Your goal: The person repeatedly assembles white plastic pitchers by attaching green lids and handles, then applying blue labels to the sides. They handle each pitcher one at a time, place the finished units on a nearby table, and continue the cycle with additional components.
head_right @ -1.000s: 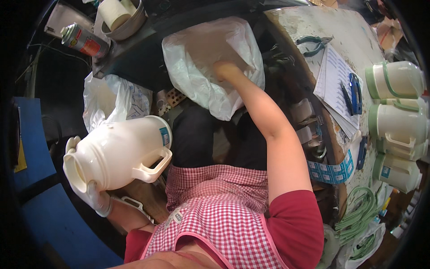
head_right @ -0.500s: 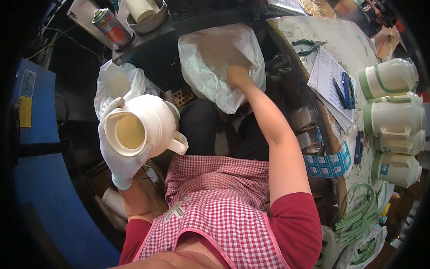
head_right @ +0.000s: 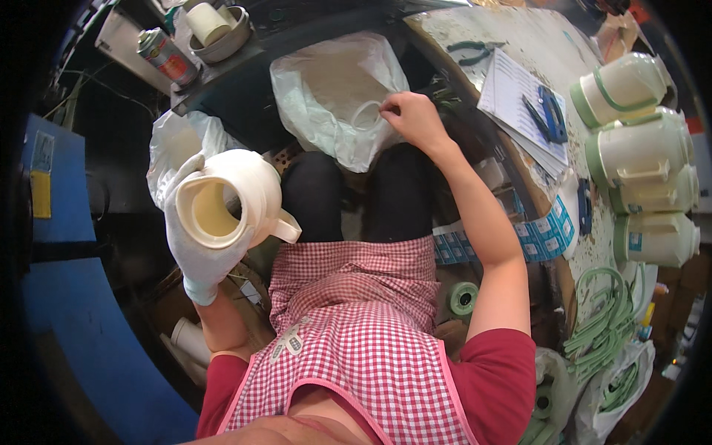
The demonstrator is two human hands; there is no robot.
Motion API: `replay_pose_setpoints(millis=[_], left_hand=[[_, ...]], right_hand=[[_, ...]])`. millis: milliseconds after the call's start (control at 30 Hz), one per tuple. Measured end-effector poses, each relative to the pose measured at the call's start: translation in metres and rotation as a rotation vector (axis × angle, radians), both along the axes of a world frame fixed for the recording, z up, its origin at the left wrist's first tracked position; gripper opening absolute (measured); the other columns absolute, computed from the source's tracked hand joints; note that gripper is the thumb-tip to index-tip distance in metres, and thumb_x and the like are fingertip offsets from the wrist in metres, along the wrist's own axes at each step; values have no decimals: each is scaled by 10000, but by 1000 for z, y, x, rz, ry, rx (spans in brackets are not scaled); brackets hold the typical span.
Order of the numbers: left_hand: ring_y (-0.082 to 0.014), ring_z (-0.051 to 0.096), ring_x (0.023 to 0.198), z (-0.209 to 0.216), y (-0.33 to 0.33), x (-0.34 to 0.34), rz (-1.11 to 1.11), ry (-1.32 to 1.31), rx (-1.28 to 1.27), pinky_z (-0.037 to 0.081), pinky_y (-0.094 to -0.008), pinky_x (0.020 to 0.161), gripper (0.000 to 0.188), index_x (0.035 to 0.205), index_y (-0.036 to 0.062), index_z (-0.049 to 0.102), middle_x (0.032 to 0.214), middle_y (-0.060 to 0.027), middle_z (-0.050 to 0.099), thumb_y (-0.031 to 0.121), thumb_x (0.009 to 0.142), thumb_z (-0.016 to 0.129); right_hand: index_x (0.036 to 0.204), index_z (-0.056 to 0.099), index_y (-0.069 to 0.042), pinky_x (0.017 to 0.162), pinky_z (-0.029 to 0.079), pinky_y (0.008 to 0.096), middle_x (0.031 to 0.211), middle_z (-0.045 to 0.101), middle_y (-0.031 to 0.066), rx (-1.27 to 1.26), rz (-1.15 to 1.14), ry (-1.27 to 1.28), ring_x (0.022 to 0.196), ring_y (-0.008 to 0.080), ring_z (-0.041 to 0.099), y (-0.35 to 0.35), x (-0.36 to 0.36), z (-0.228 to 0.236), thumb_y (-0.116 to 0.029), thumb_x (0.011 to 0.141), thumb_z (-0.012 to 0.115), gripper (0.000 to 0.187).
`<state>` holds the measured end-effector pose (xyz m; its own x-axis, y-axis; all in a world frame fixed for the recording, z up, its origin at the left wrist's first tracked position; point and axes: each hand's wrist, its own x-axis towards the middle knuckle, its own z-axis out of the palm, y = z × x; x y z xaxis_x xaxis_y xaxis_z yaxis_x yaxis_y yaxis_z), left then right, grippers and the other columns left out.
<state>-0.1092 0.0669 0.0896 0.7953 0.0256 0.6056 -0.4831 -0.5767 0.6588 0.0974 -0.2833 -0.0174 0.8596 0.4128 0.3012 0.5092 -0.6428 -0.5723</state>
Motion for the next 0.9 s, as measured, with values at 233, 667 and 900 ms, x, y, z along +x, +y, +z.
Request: replay_pose_setpoints(millis=[233,667,900], left_hand=[[-344,586,1330,5,-15,2,-51,8,67,485,-441,1127,877,1371,34,557,1460,-191,557,159,626,1002],[-320,606,1288,15,-34,0,-90,-56,162,479,-432,1094,820,1327,26,599,1413,-174,611,187,621,983],[-392,646,1193,17,-42,3,-117,-38,221,499,-483,1041,791,1344,66,607,1324,-160,647,210,656,970]], right_hand=[[901,782,-28,740,584,367,854,771,152,-79,-104,511,800,284,753,-44,-103,3,-157,822,811,154],[810,728,-16,757,547,347,902,701,98,-3,-147,212,807,245,694,-28,-126,58,-167,784,892,224],[1439,571,29,1002,579,385,1441,622,237,669,414,383,1267,331,674,59,-173,157,-28,907,756,566]])
